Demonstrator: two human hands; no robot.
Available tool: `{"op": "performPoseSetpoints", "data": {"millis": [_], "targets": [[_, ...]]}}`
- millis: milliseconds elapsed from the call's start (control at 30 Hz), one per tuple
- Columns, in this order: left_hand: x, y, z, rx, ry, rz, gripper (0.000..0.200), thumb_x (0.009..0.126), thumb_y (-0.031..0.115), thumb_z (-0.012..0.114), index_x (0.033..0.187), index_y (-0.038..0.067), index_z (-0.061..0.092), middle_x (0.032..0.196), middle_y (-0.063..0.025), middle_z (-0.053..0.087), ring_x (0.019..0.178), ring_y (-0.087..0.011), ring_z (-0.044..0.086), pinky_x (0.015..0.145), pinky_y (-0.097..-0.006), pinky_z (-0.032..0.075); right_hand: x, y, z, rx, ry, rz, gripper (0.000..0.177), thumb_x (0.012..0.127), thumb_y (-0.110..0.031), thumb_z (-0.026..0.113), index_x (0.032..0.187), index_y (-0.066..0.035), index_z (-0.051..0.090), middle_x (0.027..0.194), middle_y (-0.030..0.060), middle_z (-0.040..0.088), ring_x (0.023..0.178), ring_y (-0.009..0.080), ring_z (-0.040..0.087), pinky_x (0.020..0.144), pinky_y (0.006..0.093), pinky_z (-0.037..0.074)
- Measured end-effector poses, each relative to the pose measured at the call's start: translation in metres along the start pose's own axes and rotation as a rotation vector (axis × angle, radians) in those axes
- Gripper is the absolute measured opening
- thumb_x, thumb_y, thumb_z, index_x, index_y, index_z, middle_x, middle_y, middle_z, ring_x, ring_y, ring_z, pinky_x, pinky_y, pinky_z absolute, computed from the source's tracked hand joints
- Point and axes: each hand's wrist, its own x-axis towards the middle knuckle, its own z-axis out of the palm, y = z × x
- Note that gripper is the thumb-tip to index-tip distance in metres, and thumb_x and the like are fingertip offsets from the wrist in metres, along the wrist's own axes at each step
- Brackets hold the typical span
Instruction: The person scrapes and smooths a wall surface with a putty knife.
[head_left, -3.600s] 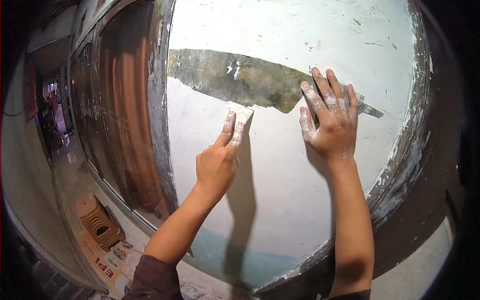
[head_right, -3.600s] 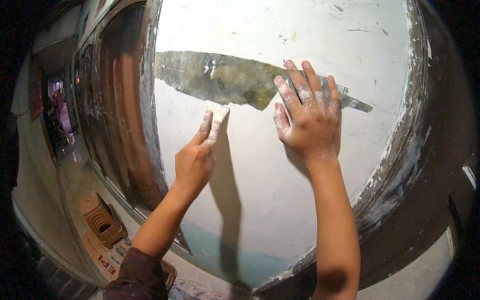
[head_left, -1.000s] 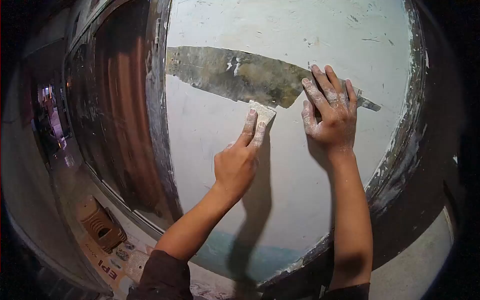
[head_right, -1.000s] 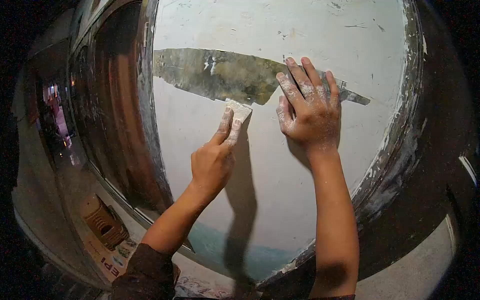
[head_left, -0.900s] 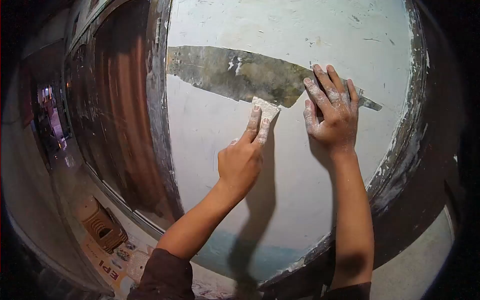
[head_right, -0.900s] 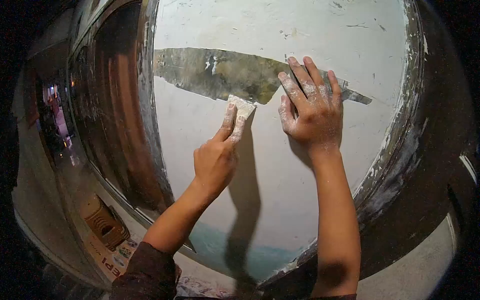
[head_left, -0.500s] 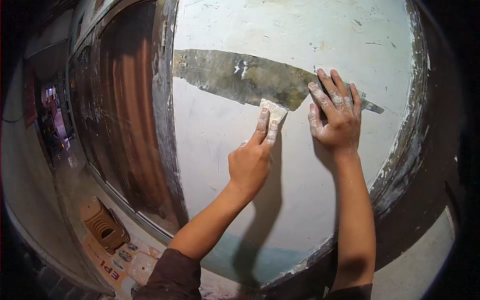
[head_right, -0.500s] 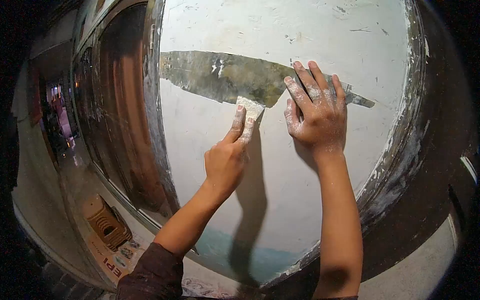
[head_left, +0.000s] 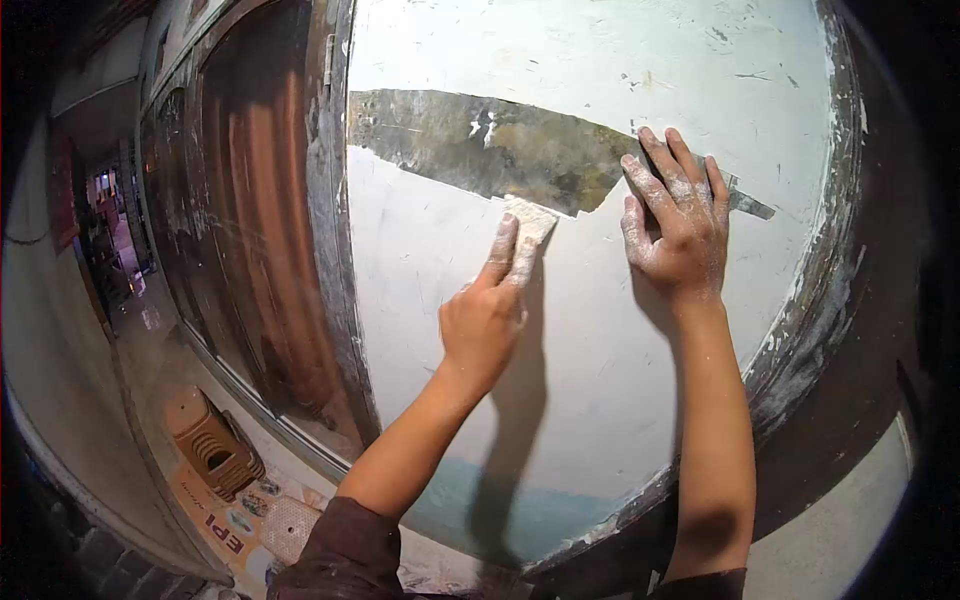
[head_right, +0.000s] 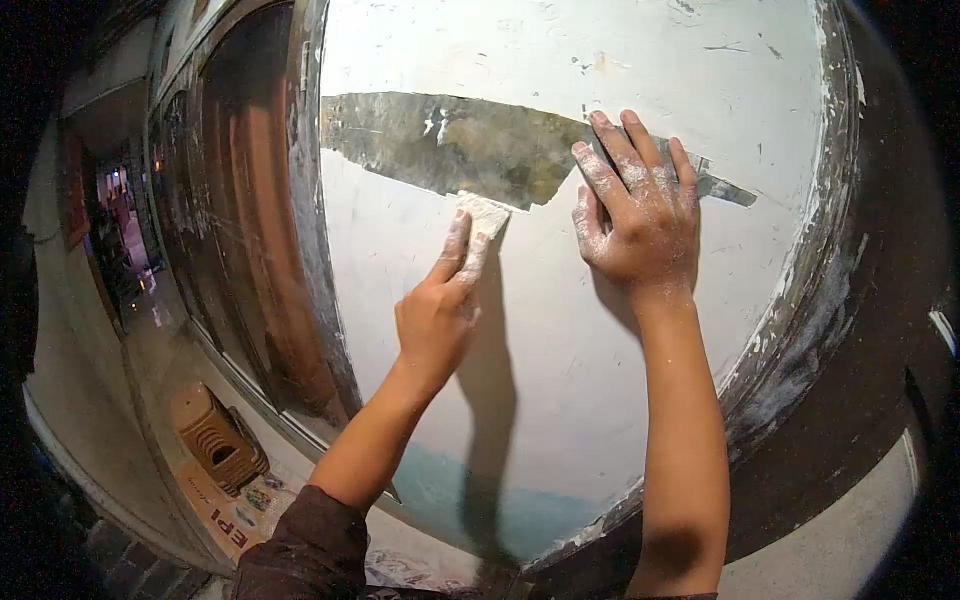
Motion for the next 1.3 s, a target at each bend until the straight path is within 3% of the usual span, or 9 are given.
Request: {"op": "performPoseSetpoints", "data": {"millis": [467, 567, 633, 767, 833, 933, 1000, 1033, 1300], "targets": [[0.001, -0.062, -0.020, -0.003, 0.003, 0.019, 0.064, 0.079, -0.009, 0.060, 0.138, 0.015, 0.067, 0.155, -0.0041, 0.053, 0.101, -0.0255, 0.074, 0.076, -0.0339, 0.060, 0.001, -0.003, -0.001, -0.022, -0.004, 0.014, 0.037, 0.084, -0.016, 0.069, 0.121, -0.023, 0.074, 0.149, -0.0055, 0.059, 0.146, 0.0163, 0.045, 0.124, 0.0467, 0.028], [0.005, -0.078, -0.012, -0.284, 0.141, 0.186, 0.058, 0.086, -0.014, 0.055, 0.140, 0.007, 0.063, 0.155, -0.0112, 0.053, 0.098, -0.0228, 0.075, 0.070, -0.0321, 0.060, 0.004, -0.003, 0.000, -0.029, 0.001, 0.005, 0.037, 0.085, -0.017, 0.069, 0.121, -0.022, 0.073, 0.149, -0.0051, 0.059, 0.146, 0.0169, 0.046, 0.124, 0.0468, 0.027], [0.007, -0.073, -0.017, -0.656, 0.092, -0.004, 0.057, 0.092, -0.016, 0.050, 0.144, 0.004, 0.059, 0.151, -0.0153, 0.056, 0.093, -0.0161, 0.073, 0.062, -0.0297, 0.059, 0.002, -0.003, -0.002, -0.036, -0.016, 0.000, 0.038, 0.085, -0.016, 0.069, 0.122, -0.022, 0.073, 0.149, -0.0044, 0.060, 0.145, 0.0177, 0.046, 0.124, 0.0469, 0.027], [0.006, -0.082, -0.015, -0.884, 0.102, -0.215, 0.045, 0.104, 0.002, 0.056, 0.149, -0.001, 0.051, 0.100, -0.0130, 0.071, 0.063, -0.0095, 0.064, 0.054, -0.0266, 0.056, -0.004, -0.004, -0.004, -0.037, -0.057, 0.000, 0.046, 0.087, -0.014, 0.067, 0.132, -0.021, 0.068, 0.154, -0.0035, 0.055, 0.148, 0.0184, 0.043, 0.125, 0.0475, 0.023], [0.011, -0.089, -0.021, -0.849, 0.150, -0.264, 0.044, 0.107, 0.011, 0.059, 0.146, -0.006, 0.051, 0.068, -0.0037, 0.063, 0.050, -0.0083, 0.059, 0.052, -0.0259, 0.052, -0.013, -0.003, -0.005, -0.075, -0.116, -0.011, 0.055, 0.089, -0.016, 0.067, 0.143, -0.022, 0.061, 0.160, -0.0024, 0.048, 0.152, 0.0196, 0.037, 0.127, 0.0480, 0.019], [0.020, -0.114, -0.036, -0.765, 0.055, -0.331, 0.039, 0.104, 0.009, 0.061, 0.141, -0.004, 0.058, 0.085, -0.0108, 0.072, 0.066, -0.0120, 0.068, 0.060, -0.0264, 0.055, -0.021, -0.006, -0.013, -0.160, -0.198, -0.002, 0.060, 0.091, -0.021, 0.067, 0.150, -0.022, 0.054, 0.163, -0.0021, 0.043, 0.155, 0.0203, 0.032, 0.127, 0.0505, 0.015], [0.028, -0.136, -0.044, -0.454, 0.374, 0.095, 0.036, 0.100, 0.003, 0.063, 0.136, -0.002, 0.064, 0.114, -0.0171, 0.074, 0.096, -0.0185, 0.074, 0.077, -0.0295, 0.059, -0.019, -0.014, -0.018, -0.190, -0.257, 0.023, 0.063, 0.093, -0.026, 0.066, 0.154, -0.023, 0.048, 0.167, -0.0020, 0.037, 0.156, 0.0207, 0.027, 0.127, 0.0534, 0.012], [0.027, -0.146, -0.053, -0.523, 0.294, 0.004, 0.037, 0.096, -0.002, 0.064, 0.132, 0.000, 0.067, 0.141, -0.0166, 0.064, 0.122, -0.0251, 0.067, 0.094, -0.0338, 0.057, -0.016, -0.020, -0.021, -0.220, -0.294, 0.041, 0.064, 0.094, -0.028, 0.065, 0.156, -0.023, 0.046, 0.168, -0.0014, 0.034, 0.157, 0.0218, 0.026, 0.127, 0.0555, 0.012], [0.052, -0.197, -0.075, -0.073, 0.013, -0.079, 0.051, 0.082, 0.001, 0.066, 0.130, 0.015, 0.072, 0.159, 0.0009, 0.048, 0.114, -0.0302, 0.069, 0.093, -0.0401, 0.056, 0.013, -0.056, 0.016, -0.256, -0.187, 0.101, 0.064, 0.096, -0.030, 0.062, 0.157, -0.023, 0.044, 0.169, -0.0017, 0.031, 0.158, 0.0252, 0.022, 0.126, 0.0588, 0.009]]}}
